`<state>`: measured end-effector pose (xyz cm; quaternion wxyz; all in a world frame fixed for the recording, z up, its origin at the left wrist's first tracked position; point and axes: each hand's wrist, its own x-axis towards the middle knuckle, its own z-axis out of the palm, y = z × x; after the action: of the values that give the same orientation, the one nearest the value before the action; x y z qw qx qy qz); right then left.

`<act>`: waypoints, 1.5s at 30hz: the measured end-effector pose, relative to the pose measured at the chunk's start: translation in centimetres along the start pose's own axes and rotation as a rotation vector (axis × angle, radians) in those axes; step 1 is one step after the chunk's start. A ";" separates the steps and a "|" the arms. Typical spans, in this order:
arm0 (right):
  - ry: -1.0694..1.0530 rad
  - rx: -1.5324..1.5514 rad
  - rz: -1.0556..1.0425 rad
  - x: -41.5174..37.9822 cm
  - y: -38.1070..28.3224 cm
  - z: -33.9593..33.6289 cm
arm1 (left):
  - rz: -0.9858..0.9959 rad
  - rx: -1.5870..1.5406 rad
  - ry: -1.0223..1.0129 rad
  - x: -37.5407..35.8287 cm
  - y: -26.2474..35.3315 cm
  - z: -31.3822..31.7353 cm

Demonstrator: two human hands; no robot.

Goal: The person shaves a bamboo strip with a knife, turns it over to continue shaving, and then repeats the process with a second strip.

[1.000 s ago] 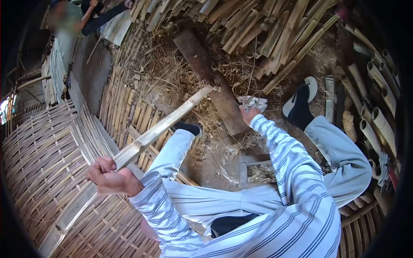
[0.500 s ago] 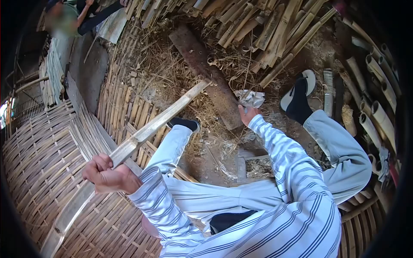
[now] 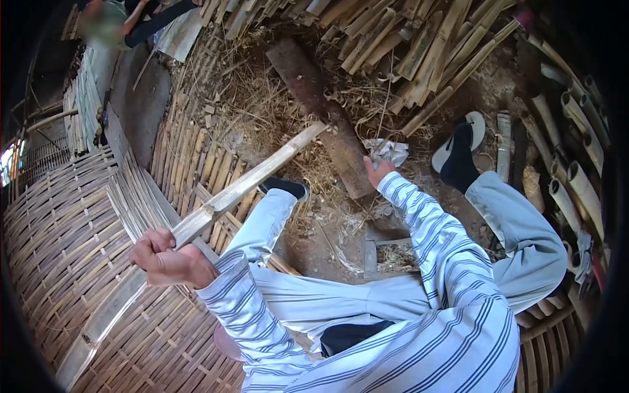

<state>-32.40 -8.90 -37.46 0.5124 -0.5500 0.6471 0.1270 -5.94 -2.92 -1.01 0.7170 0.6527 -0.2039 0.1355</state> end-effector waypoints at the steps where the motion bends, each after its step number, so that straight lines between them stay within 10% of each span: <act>1: 0.044 0.008 -0.071 -0.6 -0.6 -0.7 | -0.007 -0.024 -0.010 0.2 -0.2 -0.1; 45: 0.043 0.092 -0.398 -1.9 -6.6 1.7 | -0.076 -0.283 -0.338 2.3 -2.6 -5.3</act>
<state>-26.14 -8.92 -34.05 0.5381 -0.6457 0.5414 -0.0183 -2.14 1.86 -2.56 0.7616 0.5663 -0.3133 -0.0330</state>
